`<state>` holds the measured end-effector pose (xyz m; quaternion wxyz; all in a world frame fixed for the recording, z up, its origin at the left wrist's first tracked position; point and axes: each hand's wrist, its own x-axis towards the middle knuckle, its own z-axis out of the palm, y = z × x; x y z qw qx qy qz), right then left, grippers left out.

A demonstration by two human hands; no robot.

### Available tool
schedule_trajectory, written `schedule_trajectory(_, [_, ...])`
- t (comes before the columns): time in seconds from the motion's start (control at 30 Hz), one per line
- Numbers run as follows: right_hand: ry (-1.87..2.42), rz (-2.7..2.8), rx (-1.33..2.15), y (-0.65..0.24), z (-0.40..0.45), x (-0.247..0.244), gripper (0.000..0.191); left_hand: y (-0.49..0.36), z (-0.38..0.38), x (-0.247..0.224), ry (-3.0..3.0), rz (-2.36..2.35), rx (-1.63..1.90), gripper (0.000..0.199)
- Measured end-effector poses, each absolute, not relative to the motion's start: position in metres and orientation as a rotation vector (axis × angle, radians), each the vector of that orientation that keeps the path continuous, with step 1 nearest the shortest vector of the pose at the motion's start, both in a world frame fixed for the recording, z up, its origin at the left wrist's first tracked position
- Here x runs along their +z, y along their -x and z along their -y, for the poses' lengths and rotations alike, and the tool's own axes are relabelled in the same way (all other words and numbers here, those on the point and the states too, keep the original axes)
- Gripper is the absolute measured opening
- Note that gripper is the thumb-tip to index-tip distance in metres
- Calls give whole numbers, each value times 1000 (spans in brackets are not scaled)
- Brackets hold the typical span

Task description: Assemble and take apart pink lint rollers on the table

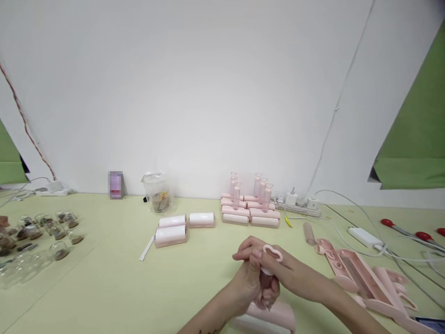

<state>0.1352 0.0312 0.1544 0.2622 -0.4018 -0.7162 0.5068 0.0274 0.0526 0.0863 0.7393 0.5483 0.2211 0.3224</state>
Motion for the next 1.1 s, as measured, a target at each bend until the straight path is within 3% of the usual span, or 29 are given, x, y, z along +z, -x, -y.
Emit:
schedule_trajectory(0.27, [1071,2158,1427,-138,-38,166,32,-30,-52,88,-1074,-475,687,86])
schedule_trajectory(0.7, [1218,2185,1401,-134,-34,174,30,-36,-39,95,-988,-705,775,66])
schedule_trajectory(0.9, [960,2103,1412,-134,-37,160,26,-36,-38,96,-1020,-712,866,64])
schedule_trajectory(1.1, [974,2127,1380,-134,-36,160,38,-31,-44,91,-1003,-568,768,68])
